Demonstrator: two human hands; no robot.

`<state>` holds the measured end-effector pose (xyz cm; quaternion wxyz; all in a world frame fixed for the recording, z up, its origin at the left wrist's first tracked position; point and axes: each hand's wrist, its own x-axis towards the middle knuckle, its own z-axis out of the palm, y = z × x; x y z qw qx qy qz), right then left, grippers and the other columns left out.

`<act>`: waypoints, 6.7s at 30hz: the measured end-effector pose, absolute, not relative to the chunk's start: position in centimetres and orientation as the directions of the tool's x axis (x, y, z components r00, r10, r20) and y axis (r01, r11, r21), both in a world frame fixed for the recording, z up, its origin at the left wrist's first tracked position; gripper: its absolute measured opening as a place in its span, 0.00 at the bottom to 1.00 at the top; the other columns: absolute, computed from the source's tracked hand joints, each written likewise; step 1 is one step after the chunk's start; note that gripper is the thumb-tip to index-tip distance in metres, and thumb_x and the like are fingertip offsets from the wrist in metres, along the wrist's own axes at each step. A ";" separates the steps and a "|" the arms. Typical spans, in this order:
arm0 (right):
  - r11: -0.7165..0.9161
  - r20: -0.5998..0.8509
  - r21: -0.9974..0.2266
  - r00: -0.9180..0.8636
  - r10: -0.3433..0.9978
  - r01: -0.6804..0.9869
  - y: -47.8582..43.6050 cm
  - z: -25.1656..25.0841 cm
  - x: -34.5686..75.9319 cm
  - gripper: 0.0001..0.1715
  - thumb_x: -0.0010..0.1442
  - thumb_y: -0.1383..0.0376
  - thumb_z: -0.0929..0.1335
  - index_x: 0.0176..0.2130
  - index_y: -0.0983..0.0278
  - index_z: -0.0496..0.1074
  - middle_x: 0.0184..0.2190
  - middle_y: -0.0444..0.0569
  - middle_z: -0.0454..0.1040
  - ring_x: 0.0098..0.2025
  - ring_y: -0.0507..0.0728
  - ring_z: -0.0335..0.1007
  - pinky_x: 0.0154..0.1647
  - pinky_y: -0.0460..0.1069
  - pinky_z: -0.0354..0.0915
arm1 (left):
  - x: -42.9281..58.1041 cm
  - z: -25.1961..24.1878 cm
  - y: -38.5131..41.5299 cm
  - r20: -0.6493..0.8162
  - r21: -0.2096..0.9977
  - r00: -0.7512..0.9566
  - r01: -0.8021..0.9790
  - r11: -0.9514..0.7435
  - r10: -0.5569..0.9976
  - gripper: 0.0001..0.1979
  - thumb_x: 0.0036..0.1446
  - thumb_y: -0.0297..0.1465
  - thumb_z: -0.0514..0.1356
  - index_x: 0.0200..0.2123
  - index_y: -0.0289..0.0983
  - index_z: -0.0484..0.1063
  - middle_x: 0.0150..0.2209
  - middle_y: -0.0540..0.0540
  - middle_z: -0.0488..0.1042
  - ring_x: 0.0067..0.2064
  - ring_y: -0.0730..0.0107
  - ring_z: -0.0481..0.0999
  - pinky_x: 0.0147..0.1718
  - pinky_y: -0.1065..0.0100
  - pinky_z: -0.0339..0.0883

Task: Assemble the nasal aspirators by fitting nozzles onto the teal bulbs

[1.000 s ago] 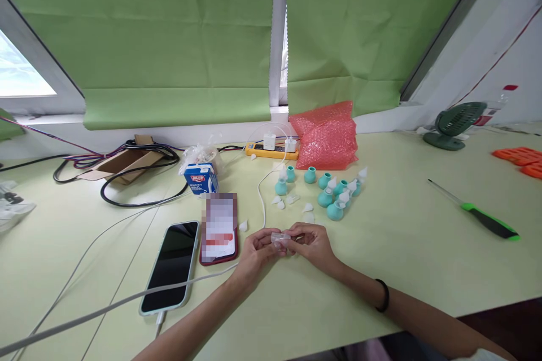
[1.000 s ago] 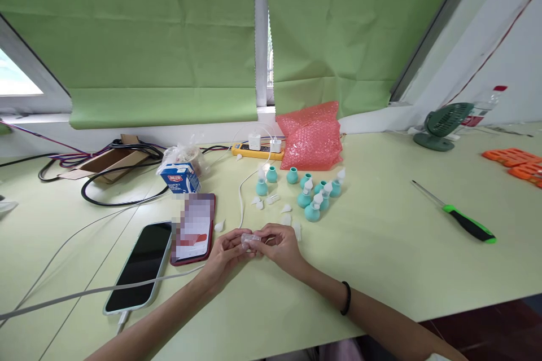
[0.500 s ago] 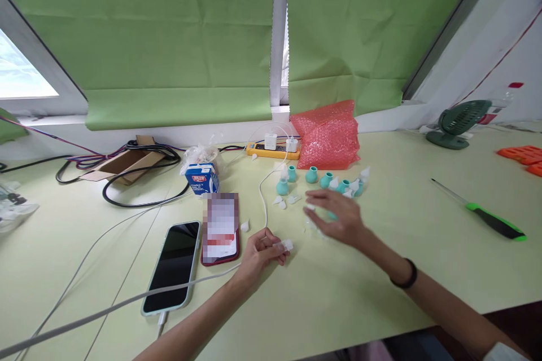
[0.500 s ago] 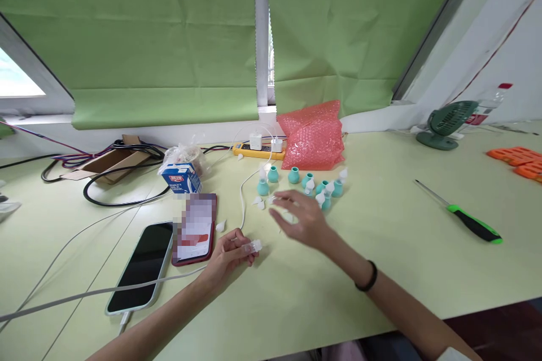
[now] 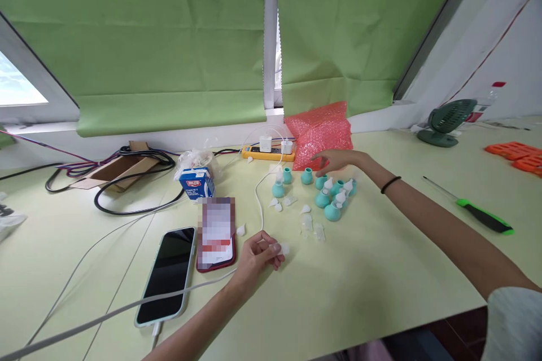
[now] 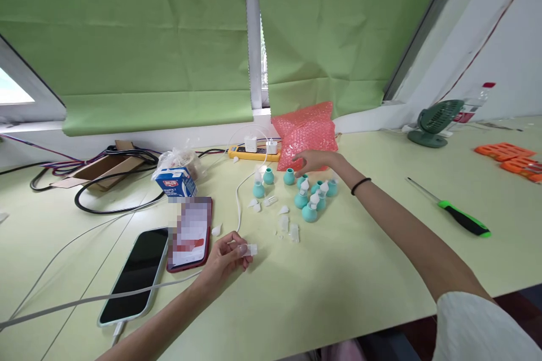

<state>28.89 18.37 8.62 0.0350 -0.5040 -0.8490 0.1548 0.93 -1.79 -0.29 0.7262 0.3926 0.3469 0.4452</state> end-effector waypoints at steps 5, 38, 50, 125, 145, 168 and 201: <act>0.495 -0.072 -0.316 -0.540 0.838 0.810 18.5 7.1 26.8 0.23 0.37 0.57 0.71 0.36 0.63 0.72 0.30 0.46 0.74 0.28 0.53 0.68 0.26 0.44 0.60 | 1.0 -0.5 -1.7 -0.168 0.887 0.332 -0.360 0.290 0.928 0.11 0.46 0.34 0.61 0.27 0.35 0.62 0.16 0.51 0.68 0.18 0.78 0.64 0.19 0.75 0.55; 0.662 0.572 -0.469 -0.369 0.732 0.585 0.3 -0.7 16.5 0.04 0.43 0.68 0.65 0.26 0.63 0.66 0.27 0.46 0.59 0.23 0.50 0.58 0.22 0.44 0.57 | 0.7 0.0 -1.7 -0.092 0.888 0.245 -0.418 0.191 0.965 0.10 0.45 0.34 0.62 0.28 0.33 0.66 0.19 0.50 0.68 0.21 0.75 0.67 0.23 0.71 0.58; 0.702 0.569 -0.274 -0.478 0.669 0.657 0.0 -2.1 16.4 0.05 0.48 0.73 0.60 0.29 0.66 0.62 0.29 0.49 0.56 0.27 0.52 0.58 0.21 0.44 0.57 | 0.8 0.1 -1.6 -0.042 0.981 0.205 -0.178 0.080 0.978 0.12 0.44 0.36 0.61 0.25 0.33 0.64 0.15 0.52 0.66 0.17 0.77 0.63 0.16 0.74 0.55; 0.310 0.190 -0.931 -0.470 0.862 0.191 -0.5 1.1 16.2 0.12 0.46 0.62 0.67 0.31 0.66 0.64 0.28 0.46 0.65 0.32 0.52 0.63 0.30 0.45 0.61 | 0.6 0.4 -2.6 0.212 0.976 0.176 0.021 -0.219 0.961 0.07 0.49 0.33 0.58 0.28 0.34 0.68 0.29 0.46 0.66 0.32 0.70 0.67 0.29 0.71 0.62; 0.455 0.111 -0.181 -0.442 0.890 0.872 2.6 1.4 20.4 0.13 0.47 0.69 0.62 0.36 0.65 0.68 0.33 0.49 0.69 0.32 0.54 0.66 0.28 0.46 0.56 | 0.5 0.3 -3.2 0.108 0.988 0.153 0.093 -0.123 0.982 0.11 0.53 0.37 0.53 0.35 0.37 0.58 0.19 0.54 0.64 0.22 0.75 0.62 0.21 0.74 0.54; 0.547 0.366 -0.349 -0.426 0.827 0.761 2.7 0.3 19.5 0.13 0.50 0.69 0.62 0.39 0.64 0.66 0.38 0.50 0.64 0.36 0.54 0.65 0.34 0.47 0.63 | 0.8 -0.1 -2.8 0.060 0.929 0.184 0.350 -0.122 0.981 0.16 0.54 0.39 0.50 0.21 0.34 0.64 0.17 0.51 0.64 0.21 0.76 0.62 0.22 0.74 0.54; 0.216 0.107 -0.967 -0.553 0.826 0.136 1.8 2.5 18.2 0.13 0.48 0.60 0.67 0.33 0.68 0.69 0.27 0.46 0.69 0.26 0.49 0.64 0.25 0.44 0.63 | 0.6 -0.1 -2.7 0.203 0.897 0.172 0.362 -0.253 0.964 0.13 0.49 0.34 0.57 0.37 0.35 0.73 0.37 0.44 0.75 0.38 0.61 0.72 0.37 0.65 0.65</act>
